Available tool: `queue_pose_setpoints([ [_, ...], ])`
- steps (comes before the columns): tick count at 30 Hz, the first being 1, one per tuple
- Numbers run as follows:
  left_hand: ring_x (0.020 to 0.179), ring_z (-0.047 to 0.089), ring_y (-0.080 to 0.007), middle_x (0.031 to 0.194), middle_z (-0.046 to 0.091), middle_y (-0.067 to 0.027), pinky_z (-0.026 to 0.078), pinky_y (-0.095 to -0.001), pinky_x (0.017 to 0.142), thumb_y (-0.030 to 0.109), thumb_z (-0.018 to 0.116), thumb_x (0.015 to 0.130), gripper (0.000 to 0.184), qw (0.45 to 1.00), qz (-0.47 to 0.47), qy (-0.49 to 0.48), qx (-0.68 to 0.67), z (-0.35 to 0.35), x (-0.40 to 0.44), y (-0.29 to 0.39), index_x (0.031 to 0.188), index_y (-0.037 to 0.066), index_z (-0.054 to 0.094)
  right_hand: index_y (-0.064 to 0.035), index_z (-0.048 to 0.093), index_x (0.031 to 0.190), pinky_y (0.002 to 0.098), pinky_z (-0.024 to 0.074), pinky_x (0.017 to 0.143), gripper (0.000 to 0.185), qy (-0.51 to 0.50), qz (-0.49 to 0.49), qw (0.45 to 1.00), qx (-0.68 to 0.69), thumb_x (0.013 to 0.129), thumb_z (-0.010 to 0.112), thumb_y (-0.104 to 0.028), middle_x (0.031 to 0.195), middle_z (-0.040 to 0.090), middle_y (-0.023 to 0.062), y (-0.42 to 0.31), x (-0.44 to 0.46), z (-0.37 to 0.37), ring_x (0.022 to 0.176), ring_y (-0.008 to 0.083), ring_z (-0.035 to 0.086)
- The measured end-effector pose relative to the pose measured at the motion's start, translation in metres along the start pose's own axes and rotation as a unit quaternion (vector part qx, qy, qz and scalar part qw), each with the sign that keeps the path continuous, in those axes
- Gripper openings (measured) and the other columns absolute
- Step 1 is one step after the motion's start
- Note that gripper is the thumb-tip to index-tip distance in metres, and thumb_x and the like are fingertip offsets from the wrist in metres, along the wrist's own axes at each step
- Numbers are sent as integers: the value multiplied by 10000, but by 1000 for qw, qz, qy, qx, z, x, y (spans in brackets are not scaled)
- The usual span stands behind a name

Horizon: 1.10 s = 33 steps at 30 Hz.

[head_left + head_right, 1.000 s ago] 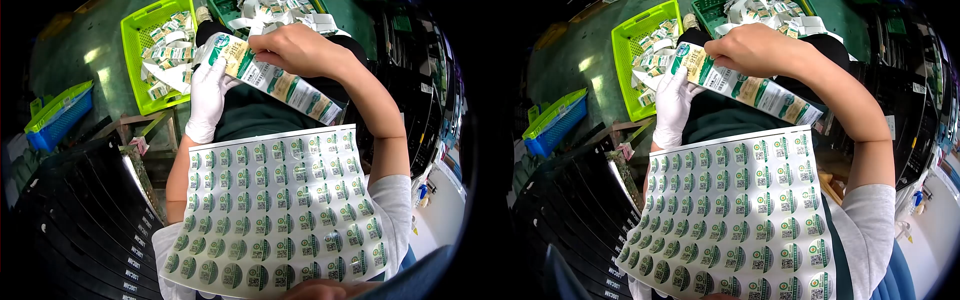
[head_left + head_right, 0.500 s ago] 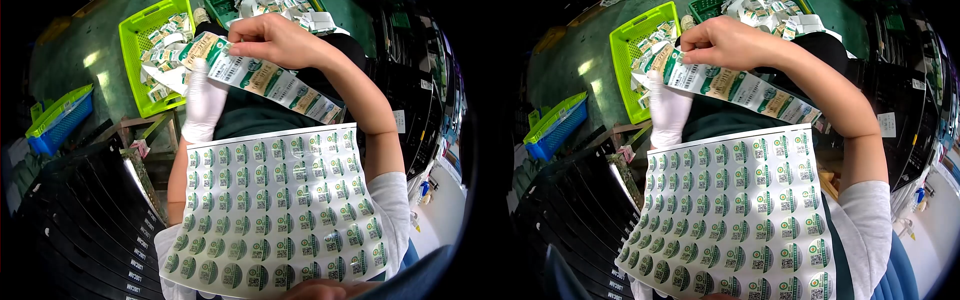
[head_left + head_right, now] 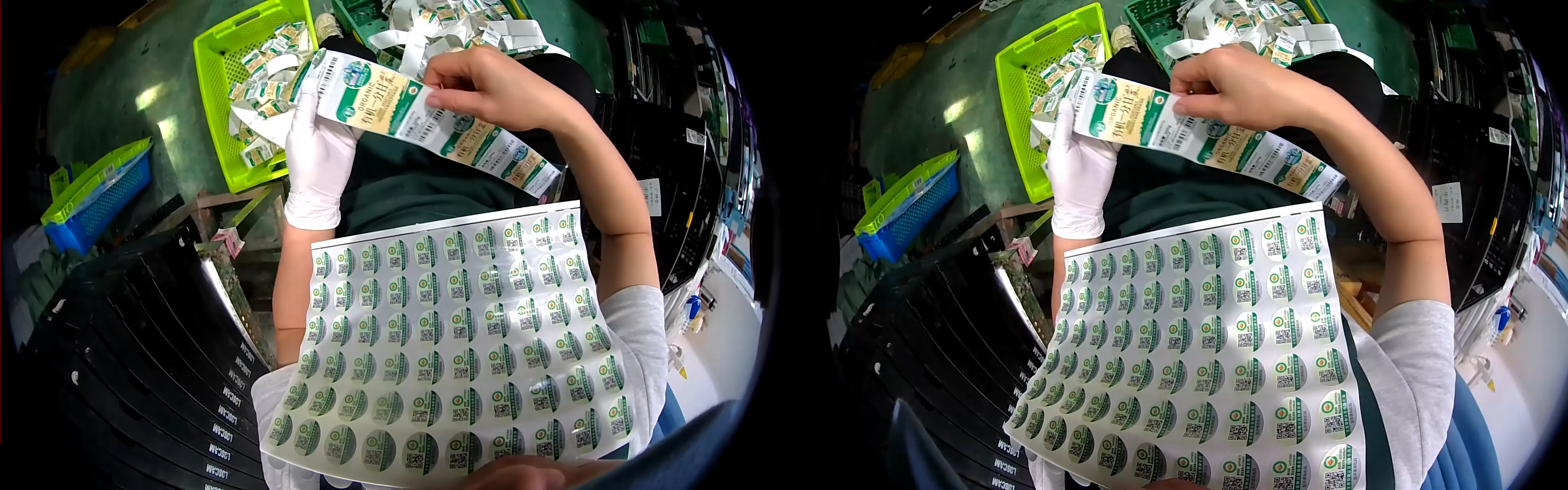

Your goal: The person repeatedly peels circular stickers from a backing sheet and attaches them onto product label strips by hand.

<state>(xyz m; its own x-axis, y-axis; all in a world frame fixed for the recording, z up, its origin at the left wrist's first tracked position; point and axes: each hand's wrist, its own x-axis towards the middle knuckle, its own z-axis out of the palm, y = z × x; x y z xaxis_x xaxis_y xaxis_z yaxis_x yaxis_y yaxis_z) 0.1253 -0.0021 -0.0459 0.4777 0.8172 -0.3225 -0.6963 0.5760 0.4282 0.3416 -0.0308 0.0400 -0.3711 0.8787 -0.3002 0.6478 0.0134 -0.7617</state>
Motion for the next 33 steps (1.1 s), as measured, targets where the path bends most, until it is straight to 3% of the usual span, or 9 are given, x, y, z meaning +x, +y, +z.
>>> queue_pose_setpoints([
  [7,934,621,-167,1062,620,-92,500,-298,829,89,509,933,247,987,11,0,161,14,-19,-20,1148,-27,548,-44,515,1012,276,345,504,170,80,-72,993,-42,876,594,-110,659,494,37,-19,12,-3,545,126,421],
  [12,875,625,-139,1030,629,-84,507,-267,783,81,520,929,245,979,8,24,204,17,-19,-16,1139,-37,560,-63,492,1042,367,411,556,236,35,-166,971,-168,835,605,-58,726,560,69,-28,15,-10,643,248,564],
  [16,870,612,-113,1026,628,-64,504,-254,780,85,533,926,251,977,16,18,212,18,-19,-15,1147,-30,564,-70,494,1022,389,443,586,285,10,-146,961,-234,787,655,-74,766,591,74,-34,26,-4,699,279,605],
  [21,898,613,-127,1038,629,-70,507,-262,792,79,544,919,248,974,54,32,216,7,-17,-15,1143,-24,566,-41,556,960,355,464,595,310,225,-194,905,-305,767,725,-214,788,611,80,-18,39,-14,686,249,609],
  [27,972,620,-195,1087,618,-117,495,-339,873,182,506,950,303,986,117,20,116,17,-10,14,1157,-37,536,-33,604,914,273,427,573,163,-74,0,993,-90,847,653,-174,698,581,49,-29,25,-13,632,110,522],
  [29,1035,591,-193,1167,583,-119,483,-341,893,208,509,951,378,998,55,-42,-1,25,-14,12,1231,-44,470,-17,602,917,257,405,568,156,-5,-36,999,-28,855,643,-154,692,571,17,-36,31,-6,642,63,494],
  [30,1037,586,-186,1165,585,-116,484,-335,892,194,507,952,370,993,34,-46,107,21,-15,3,1229,-49,476,3,599,907,241,390,575,152,46,-81,992,82,856,642,-134,677,558,-16,-29,37,2,646,42,474],
  [31,1040,582,-180,1163,586,-114,485,-329,891,180,506,953,362,976,12,-48,213,16,-16,-11,1227,-55,482,-10,594,999,221,435,665,155,-3,-5,1000,25,850,612,-48,821,592,-1,-26,41,-9,758,58,525],
  [33,929,626,-173,1072,623,-129,520,-317,842,146,491,958,308,978,-32,-75,192,18,-18,-26,1184,-59,530,-38,578,910,295,434,583,162,94,-8,995,-20,854,615,-185,747,584,68,-41,37,-21,646,135,545],
])
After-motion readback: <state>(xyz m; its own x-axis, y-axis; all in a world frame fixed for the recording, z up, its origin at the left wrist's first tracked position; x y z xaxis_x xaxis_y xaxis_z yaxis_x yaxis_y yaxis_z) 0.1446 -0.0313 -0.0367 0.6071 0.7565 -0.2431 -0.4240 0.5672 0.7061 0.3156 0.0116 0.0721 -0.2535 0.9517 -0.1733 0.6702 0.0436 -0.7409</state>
